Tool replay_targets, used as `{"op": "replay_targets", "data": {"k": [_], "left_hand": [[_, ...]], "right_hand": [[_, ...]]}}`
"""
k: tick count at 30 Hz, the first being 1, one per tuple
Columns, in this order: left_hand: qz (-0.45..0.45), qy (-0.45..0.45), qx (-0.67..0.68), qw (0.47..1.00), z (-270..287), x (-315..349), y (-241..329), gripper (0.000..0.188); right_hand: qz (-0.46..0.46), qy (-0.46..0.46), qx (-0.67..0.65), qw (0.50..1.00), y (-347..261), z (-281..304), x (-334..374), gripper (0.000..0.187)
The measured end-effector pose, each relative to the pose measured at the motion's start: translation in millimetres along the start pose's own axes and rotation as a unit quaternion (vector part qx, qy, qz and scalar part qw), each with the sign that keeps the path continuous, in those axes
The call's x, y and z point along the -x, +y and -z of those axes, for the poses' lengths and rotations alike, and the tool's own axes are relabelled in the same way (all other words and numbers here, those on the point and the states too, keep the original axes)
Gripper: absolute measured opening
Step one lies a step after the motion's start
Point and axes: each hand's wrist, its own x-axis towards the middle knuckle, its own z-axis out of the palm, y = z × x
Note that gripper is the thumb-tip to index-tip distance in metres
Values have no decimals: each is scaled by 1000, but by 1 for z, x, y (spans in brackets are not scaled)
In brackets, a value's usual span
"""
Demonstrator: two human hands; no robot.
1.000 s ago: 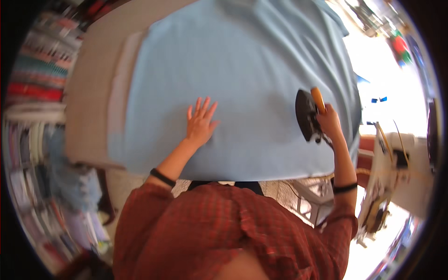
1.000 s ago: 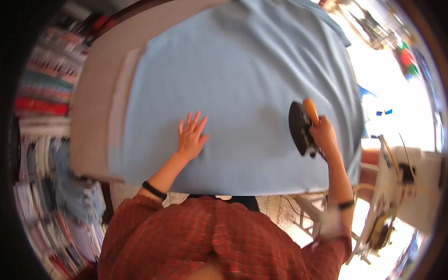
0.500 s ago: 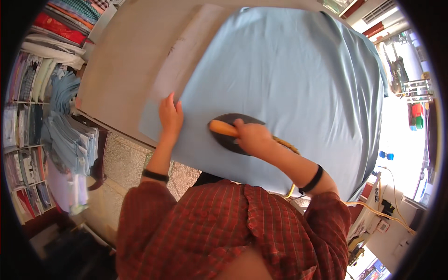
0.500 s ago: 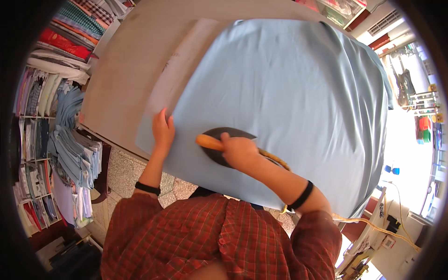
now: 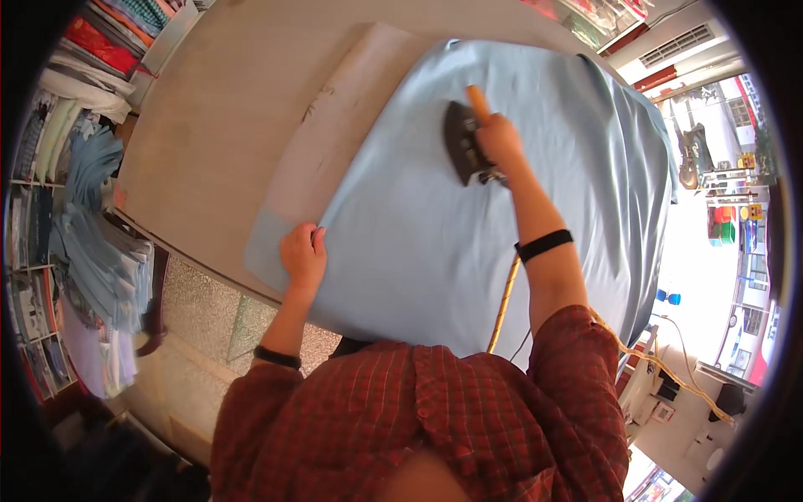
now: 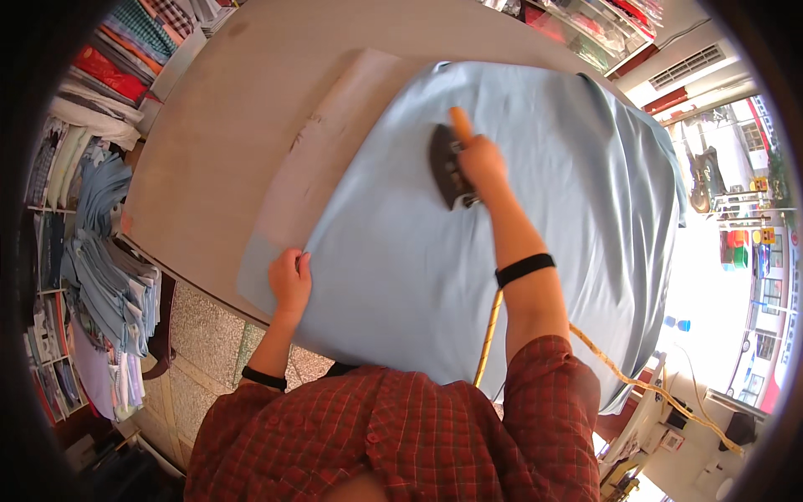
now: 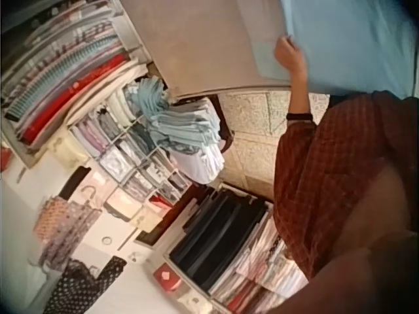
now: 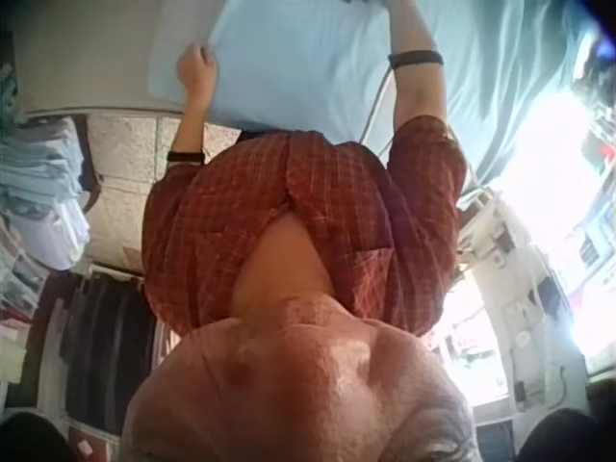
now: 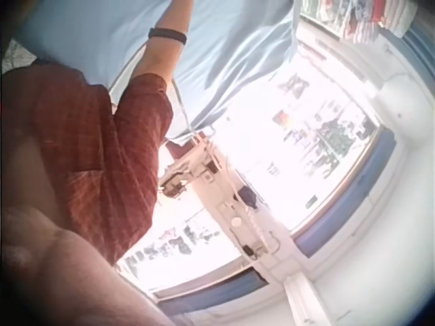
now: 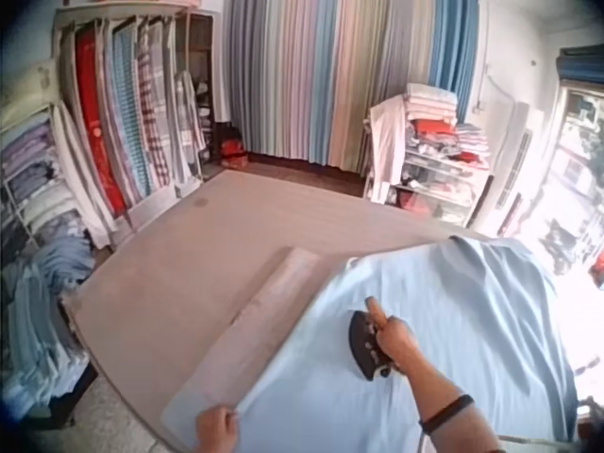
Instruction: Ironing a large blue cloth on a professional ironing table in a workshop.
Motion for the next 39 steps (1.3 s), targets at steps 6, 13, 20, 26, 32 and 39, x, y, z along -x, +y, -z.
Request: {"op": "replay_targets", "data": {"k": [6, 13, 20, 26, 32, 39], "left_hand": [[13, 6, 4, 1000, -2, 3, -2, 15], [33, 39, 21, 998, -1, 4, 6, 15], [38, 19, 75, 996, -4, 1, 5, 14], [77, -13, 106, 991, 2, 6, -6, 16], [63, -11, 62, 996, 0, 7, -1, 17], [50, 0, 15, 999, -3, 4, 5, 16]], "right_hand": [[-179, -1, -131, 975, 88, 40, -99, 16], [-5, -143, -117, 983, 21, 11, -76, 16], [257, -291, 8, 921, -73, -51, 51, 29], [385, -347, 72, 852, -31, -47, 228, 30], [144, -348, 170, 911, 35, -11, 247, 40], [-15, 15, 72, 997, 112, 28, 60, 31]]}}
